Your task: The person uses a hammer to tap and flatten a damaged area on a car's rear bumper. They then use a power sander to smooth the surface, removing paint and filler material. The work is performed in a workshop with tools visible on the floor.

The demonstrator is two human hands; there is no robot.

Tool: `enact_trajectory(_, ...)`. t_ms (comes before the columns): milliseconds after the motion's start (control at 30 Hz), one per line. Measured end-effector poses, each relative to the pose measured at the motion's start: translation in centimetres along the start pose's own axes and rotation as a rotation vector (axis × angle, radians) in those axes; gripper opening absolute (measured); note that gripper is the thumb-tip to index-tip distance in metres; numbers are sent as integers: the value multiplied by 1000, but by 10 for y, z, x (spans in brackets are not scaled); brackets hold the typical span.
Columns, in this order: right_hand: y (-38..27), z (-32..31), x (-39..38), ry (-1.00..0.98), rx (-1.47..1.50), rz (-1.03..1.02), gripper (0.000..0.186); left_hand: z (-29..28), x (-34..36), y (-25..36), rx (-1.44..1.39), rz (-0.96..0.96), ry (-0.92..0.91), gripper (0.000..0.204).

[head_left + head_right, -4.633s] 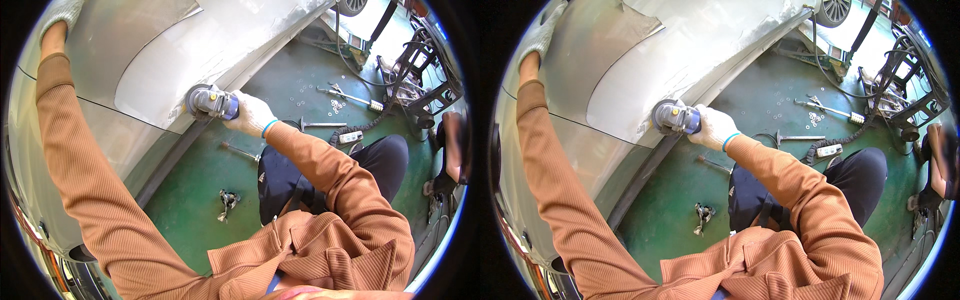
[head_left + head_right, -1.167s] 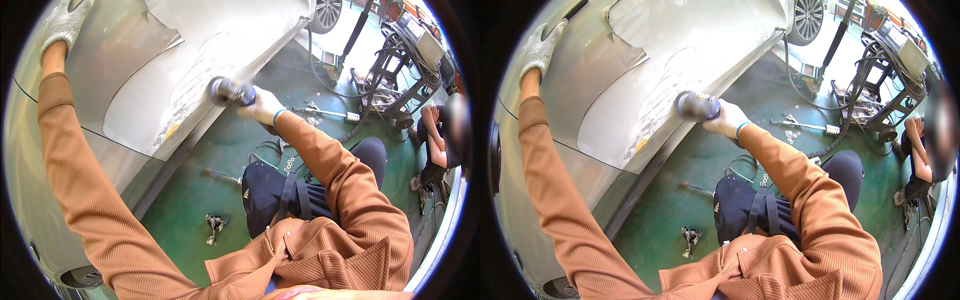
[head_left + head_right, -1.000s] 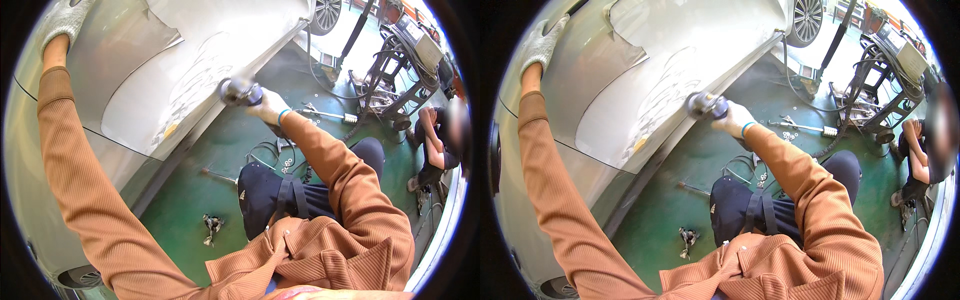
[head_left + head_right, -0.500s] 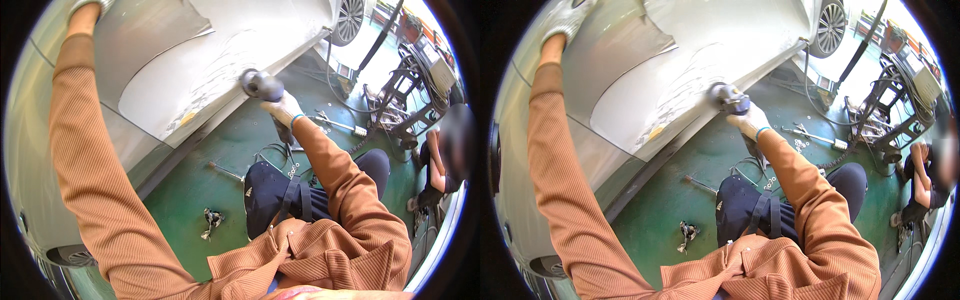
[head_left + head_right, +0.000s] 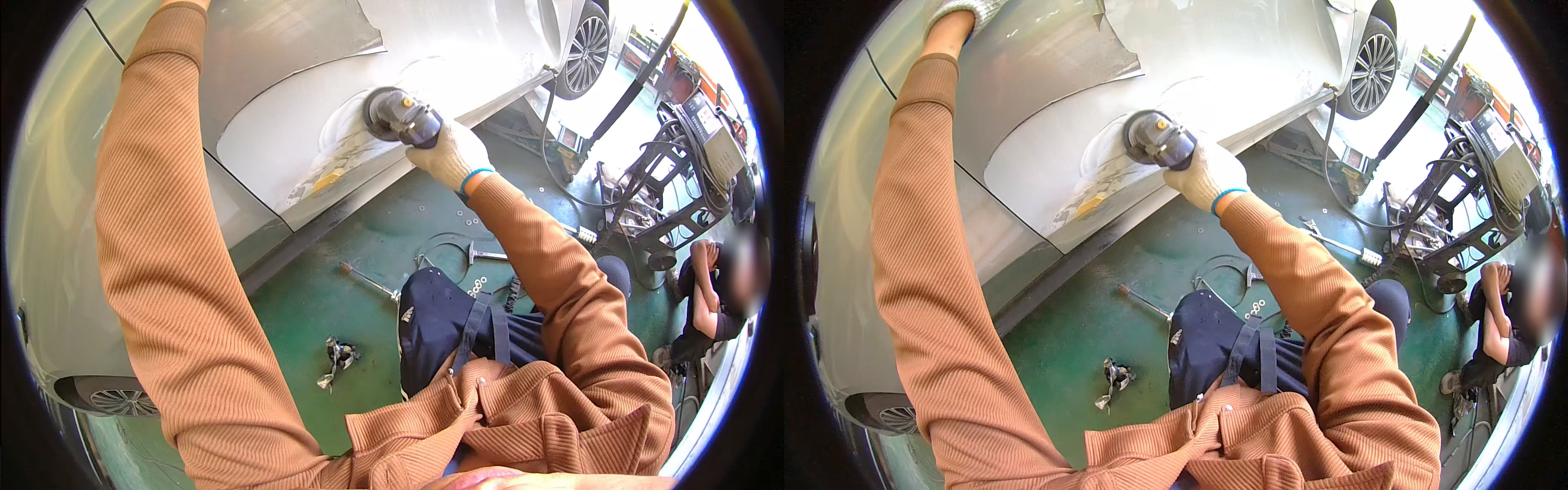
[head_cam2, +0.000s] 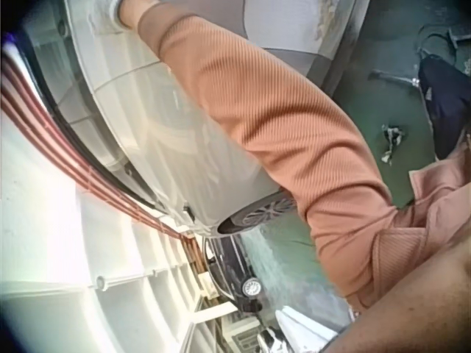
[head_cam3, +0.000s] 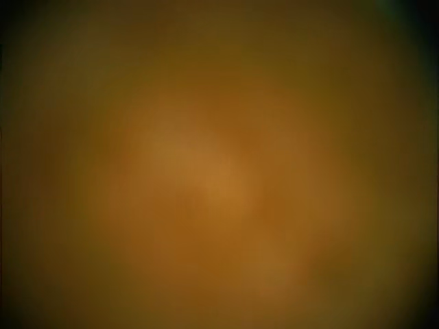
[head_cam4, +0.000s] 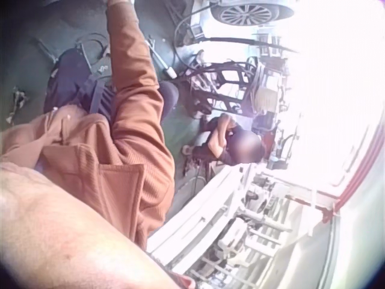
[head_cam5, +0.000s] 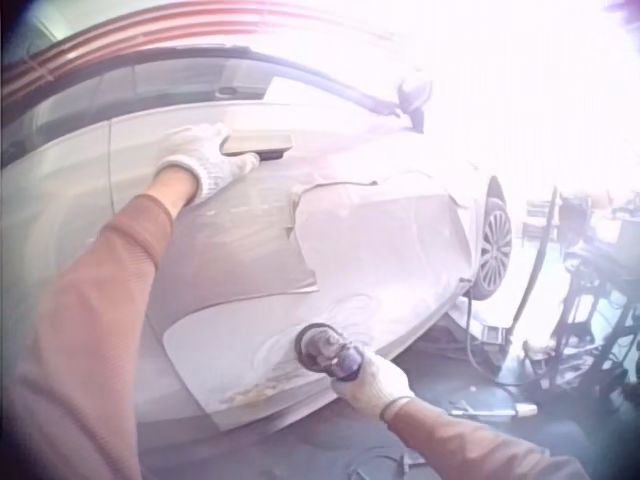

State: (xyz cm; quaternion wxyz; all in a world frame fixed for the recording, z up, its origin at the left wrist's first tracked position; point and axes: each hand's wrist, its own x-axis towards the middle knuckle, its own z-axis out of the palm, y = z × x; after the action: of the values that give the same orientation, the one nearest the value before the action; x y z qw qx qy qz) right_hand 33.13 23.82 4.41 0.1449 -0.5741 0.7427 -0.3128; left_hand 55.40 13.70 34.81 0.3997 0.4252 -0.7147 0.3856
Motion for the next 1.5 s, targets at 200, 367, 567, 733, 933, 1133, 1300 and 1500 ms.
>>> enact_trajectory(200,-34,20,-20,-63,-75,-273,60,-11,3,11,23,-5,-70,72)
enact_trajectory(367,7,-10,12,135,27,76,47,-16,4,15,-7,-23,-96,73)
enact_trajectory(567,-11,-7,0,12,-50,-185,64,-8,3,11,50,-3,-57,78)
enact_trajectory(733,19,0,8,165,92,-107,58,-10,7,16,37,-39,-53,75)
enact_trajectory(933,-15,46,-32,-132,-1,-248,71,-12,3,14,0,-6,-76,74)
enact_trajectory(1133,47,18,2,185,137,69,57,-12,6,19,52,-18,-66,78)
enact_trajectory(1300,-3,67,-47,-175,-33,-206,62,9,-3,14,-1,0,34,76)
enact_trajectory(1500,61,46,-9,139,309,65,58,-8,5,21,36,2,-63,73)
